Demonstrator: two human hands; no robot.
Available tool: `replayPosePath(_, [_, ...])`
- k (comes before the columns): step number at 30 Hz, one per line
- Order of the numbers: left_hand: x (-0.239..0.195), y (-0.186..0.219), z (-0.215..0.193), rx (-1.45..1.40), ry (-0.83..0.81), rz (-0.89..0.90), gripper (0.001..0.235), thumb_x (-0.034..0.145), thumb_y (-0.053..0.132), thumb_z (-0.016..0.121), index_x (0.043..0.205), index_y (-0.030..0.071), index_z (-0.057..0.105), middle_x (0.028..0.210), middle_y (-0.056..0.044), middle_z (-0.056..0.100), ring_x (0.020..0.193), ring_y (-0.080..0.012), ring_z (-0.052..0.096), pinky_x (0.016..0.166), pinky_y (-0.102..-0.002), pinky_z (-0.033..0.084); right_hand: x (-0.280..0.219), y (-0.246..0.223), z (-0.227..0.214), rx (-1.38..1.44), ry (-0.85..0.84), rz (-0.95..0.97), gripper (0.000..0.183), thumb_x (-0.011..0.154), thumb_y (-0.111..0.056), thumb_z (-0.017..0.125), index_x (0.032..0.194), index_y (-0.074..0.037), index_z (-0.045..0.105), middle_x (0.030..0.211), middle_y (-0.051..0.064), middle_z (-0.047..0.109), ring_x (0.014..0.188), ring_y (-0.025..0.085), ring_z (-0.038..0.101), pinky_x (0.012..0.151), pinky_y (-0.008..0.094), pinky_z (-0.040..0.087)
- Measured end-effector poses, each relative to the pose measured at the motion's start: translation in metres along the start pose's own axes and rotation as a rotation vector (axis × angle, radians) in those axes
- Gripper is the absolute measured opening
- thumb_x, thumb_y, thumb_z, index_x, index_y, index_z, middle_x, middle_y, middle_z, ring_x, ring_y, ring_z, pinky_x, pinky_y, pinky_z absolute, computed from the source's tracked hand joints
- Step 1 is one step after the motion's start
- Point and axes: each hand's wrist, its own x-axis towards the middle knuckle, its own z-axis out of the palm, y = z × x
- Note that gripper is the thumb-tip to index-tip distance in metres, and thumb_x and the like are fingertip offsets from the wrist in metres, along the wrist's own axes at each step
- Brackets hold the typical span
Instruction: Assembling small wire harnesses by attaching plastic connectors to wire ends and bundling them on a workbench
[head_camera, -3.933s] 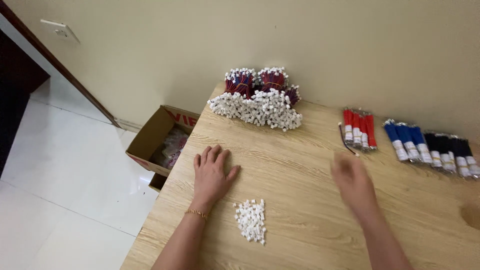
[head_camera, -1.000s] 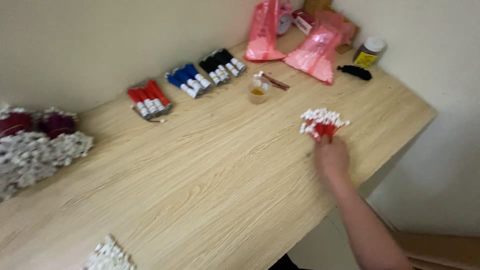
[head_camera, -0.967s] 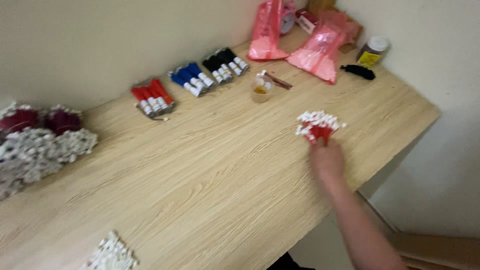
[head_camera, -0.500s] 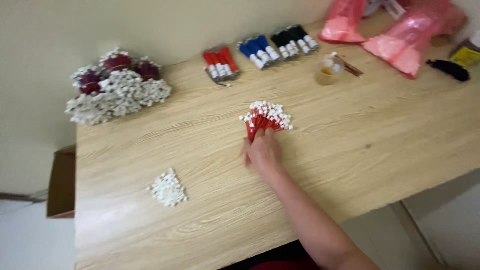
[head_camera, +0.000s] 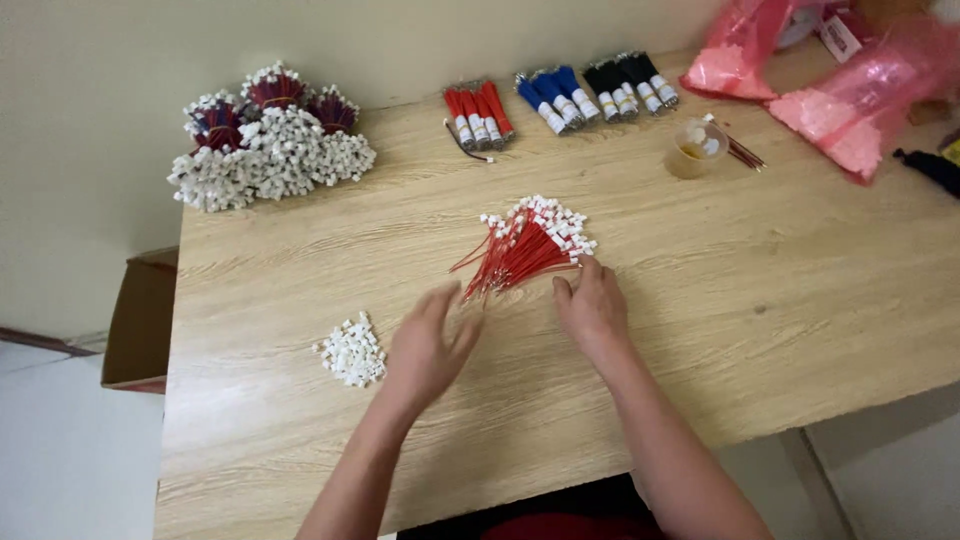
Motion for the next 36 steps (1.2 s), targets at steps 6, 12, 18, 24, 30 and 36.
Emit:
replayPosePath(6, [0.067,-0.006,0.043,0.41,0.032,-0.102,0.084,0.081,0.053,0.066,0.137,-0.004,0.042,0.137,-0.029,0.047,0.129,-0.044,0.046,0.105,-0.054,0.037,0.028,-0.004,0.007,-0.06,-0.038,0.078,0.056,0.085,-0.032,0.063,0.128,0.0,0.048,0.102,0.023,0.059,0.098,0.044,0.065,0.082,0.051,0.053])
replayPosePath(12, [0.077,0.009,0.048,0.481,-0.102,-0.222,0.102,0.083,0.077,0.047,0.142,-0.005,0.034,0.142,-0.028,0.041,0.136,-0.0428,0.035,0.111,-0.055,0.026,0.038,-0.001,0.012,-0.082,-0.06,0.034,0.054,0.085,-0.03,0.064,0.126,0.003,0.051,0.101,0.025,0.059,0.096,0.046,0.064,0.08,0.052,0.054])
replayPosePath(18, [0.071,0.003,0.077,0.599,-0.059,-0.16,0.09,0.078,0.061,0.064,0.142,0.003,0.039,0.142,-0.017,0.046,0.136,-0.0371,0.034,0.11,-0.053,0.025,0.025,-0.033,-0.004,-0.023,-0.092,0.036,0.055,0.086,-0.029,0.063,0.127,0.004,0.05,0.108,0.026,0.057,0.102,0.048,0.061,0.085,0.052,0.052])
replayPosePath(24, [0.062,0.008,0.101,0.705,-0.119,-0.145,0.06,0.096,0.044,0.046,0.144,0.008,0.043,0.145,-0.013,0.046,0.135,-0.0309,0.037,0.111,-0.052,0.023,0.048,-0.037,0.012,-0.04,-0.089,-0.081,0.052,0.091,-0.032,0.062,0.126,0.005,0.054,0.102,0.025,0.059,0.099,0.048,0.062,0.082,0.053,0.052])
replayPosePath(30, [0.046,0.027,0.107,0.702,-0.242,-0.207,0.059,0.092,0.023,0.037,0.148,0.005,0.033,0.152,-0.016,0.034,0.139,-0.0303,0.028,0.11,-0.052,0.018,0.078,-0.012,0.054,-0.124,-0.087,-0.574,0.046,0.087,-0.019,0.061,0.131,-0.007,0.056,0.111,0.015,0.063,0.105,0.038,0.062,0.087,0.047,0.048])
replayPosePath(36, [0.037,0.022,0.111,0.591,-0.197,-0.197,0.079,0.086,0.054,0.053,0.144,0.003,0.038,0.153,-0.02,0.03,0.142,-0.0353,0.026,0.11,-0.056,0.023,0.078,-0.035,0.031,-0.001,-0.244,-0.756,0.041,0.089,-0.009,0.053,0.129,-0.015,0.061,0.118,0.011,0.067,0.108,0.032,0.063,0.09,0.042,0.045])
